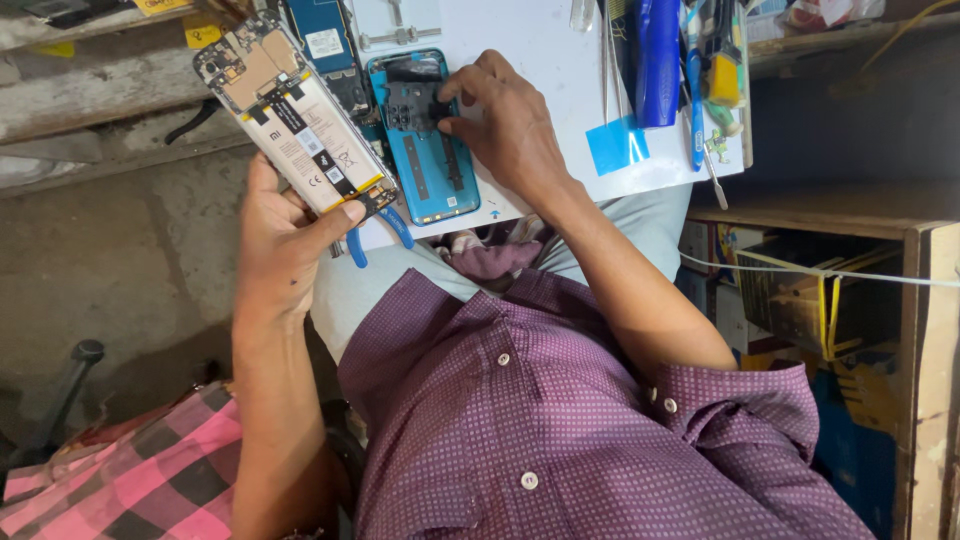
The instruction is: The person disassembles a smartphone, prying off the back cover and lifting out the battery, then works on the internal components. They pick up a replacement back panel with a pre-applied adhesive film, peel its protective liner, and press the new panel onto the phone body.
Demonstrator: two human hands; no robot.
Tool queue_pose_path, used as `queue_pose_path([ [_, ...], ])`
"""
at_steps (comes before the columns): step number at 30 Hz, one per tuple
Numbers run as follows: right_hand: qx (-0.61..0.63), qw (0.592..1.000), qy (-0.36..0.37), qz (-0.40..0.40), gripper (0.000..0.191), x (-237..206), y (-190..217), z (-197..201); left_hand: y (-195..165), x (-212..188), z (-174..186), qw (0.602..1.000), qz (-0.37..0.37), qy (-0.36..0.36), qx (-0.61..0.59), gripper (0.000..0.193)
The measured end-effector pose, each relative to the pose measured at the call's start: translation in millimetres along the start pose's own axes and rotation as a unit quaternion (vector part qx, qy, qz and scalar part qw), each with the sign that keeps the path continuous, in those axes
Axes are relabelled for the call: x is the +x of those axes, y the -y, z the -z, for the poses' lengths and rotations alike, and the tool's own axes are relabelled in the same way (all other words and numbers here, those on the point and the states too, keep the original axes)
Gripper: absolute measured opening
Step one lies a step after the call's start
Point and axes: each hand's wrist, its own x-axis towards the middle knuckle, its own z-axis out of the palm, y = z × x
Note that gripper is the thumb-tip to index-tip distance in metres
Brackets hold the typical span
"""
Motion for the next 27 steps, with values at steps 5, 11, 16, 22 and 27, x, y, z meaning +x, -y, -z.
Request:
queue_pose_path([
  [5, 0.078, 0.993, 0.043, -0.079, 0.019, 2.6, -7.1, 2.7, 9.7, 6.6, -6.5, 1.0, 0.003, 0.015, 0.026, 0.069],
  [11, 0.408, 0.893, 0.026, -0.189, 0.016, -15.1, -9.5, 32.5, 13.4, 29.2, -33.0, 0.999, 0.01, 0.033, 0.006, 0.072],
  [16, 0.454, 0.851, -0.042, -0.262, 0.02, -35.1, -10.6, 52.2, 15.0, 54.2, -57.5, 0.996, -0.003, 0.093, 0.01, 0.068],
  [22, 0.557, 0.779, -0.095, -0.272, 0.018, -50.8, -14.7, 66.4, 20.2, 74.5, -81.2, 0.99, -0.005, 0.14, -0.019, 0.07],
  [27, 0.585, 0.757, -0.094, -0.275, 0.019, -56.2, -19.7, 70.5, 25.2, 79.8, -90.3, 0.989, -0.007, 0.148, -0.024, 0.072],
])
